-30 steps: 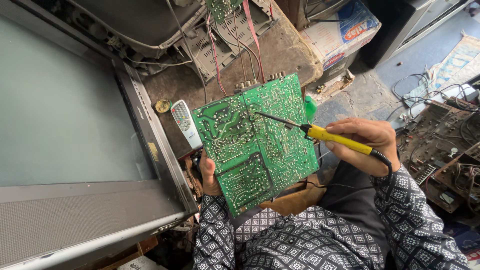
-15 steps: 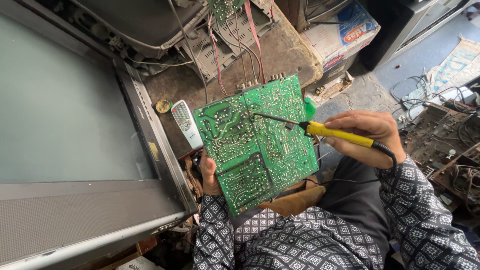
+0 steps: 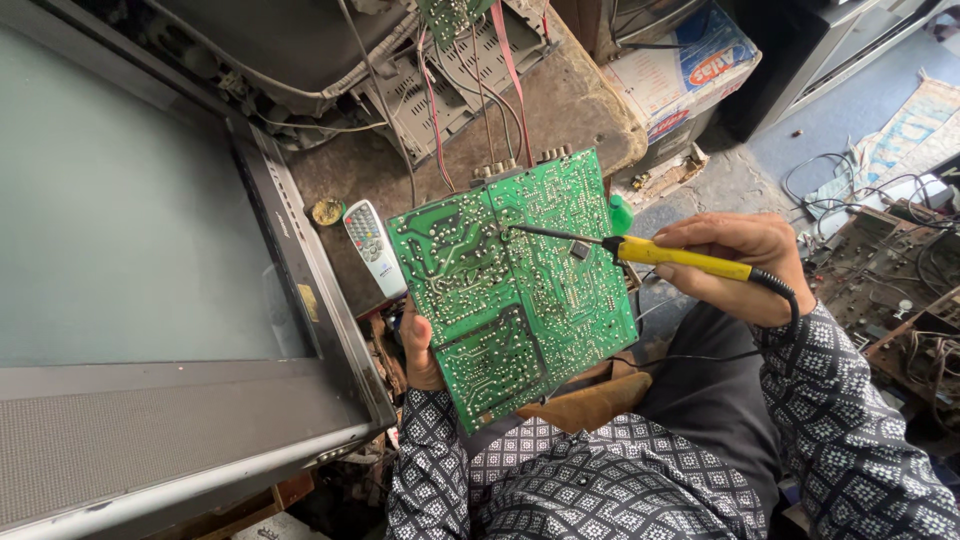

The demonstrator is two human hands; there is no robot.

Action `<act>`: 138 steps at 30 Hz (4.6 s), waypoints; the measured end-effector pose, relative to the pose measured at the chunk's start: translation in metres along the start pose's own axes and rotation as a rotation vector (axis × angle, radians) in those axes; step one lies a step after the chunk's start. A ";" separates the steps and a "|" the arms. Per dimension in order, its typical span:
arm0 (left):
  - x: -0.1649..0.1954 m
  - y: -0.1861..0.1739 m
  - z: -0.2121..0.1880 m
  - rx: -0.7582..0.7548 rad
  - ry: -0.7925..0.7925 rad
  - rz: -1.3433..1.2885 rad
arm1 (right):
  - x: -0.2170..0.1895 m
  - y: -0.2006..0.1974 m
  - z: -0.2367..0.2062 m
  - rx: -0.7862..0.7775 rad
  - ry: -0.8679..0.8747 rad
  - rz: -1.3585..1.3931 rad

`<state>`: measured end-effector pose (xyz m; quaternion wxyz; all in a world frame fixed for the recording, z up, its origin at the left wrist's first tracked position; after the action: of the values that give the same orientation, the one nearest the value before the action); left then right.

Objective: The person holds a green circuit board and uses a soldering iron to reflow solder joints on the back side. They then pick up a roll of solder wire and continue applying solder to specific points on the board.

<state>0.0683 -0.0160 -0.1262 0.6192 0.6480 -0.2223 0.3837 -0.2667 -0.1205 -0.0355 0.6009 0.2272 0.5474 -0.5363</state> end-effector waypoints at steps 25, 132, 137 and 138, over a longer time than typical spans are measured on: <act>0.028 0.045 -0.013 0.020 0.041 0.206 | 0.046 -0.005 -0.161 0.280 0.105 0.605; -0.013 -0.003 -0.020 -0.009 -0.256 -0.028 | 0.050 0.102 -0.119 0.137 0.306 -0.022; -0.013 -0.002 -0.020 -0.028 -0.257 -0.040 | 0.047 0.102 -0.117 0.126 0.292 -0.021; -0.013 -0.002 -0.021 -0.017 -0.256 -0.035 | 0.047 0.103 -0.117 0.118 0.296 -0.020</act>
<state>0.0578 0.0022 -0.1388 0.5980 0.6901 -0.2915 0.2850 -0.2318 -0.0054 -0.1448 0.4938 0.3332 0.5999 -0.5341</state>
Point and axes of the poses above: each hand's wrist, its own z-axis towards the middle knuckle, its own y-axis out of the palm, x = y × z, the point moved 5 cm from there along z, towards the middle knuckle, and after that the axes turned 1 degree about y, right-handed, at the moved point
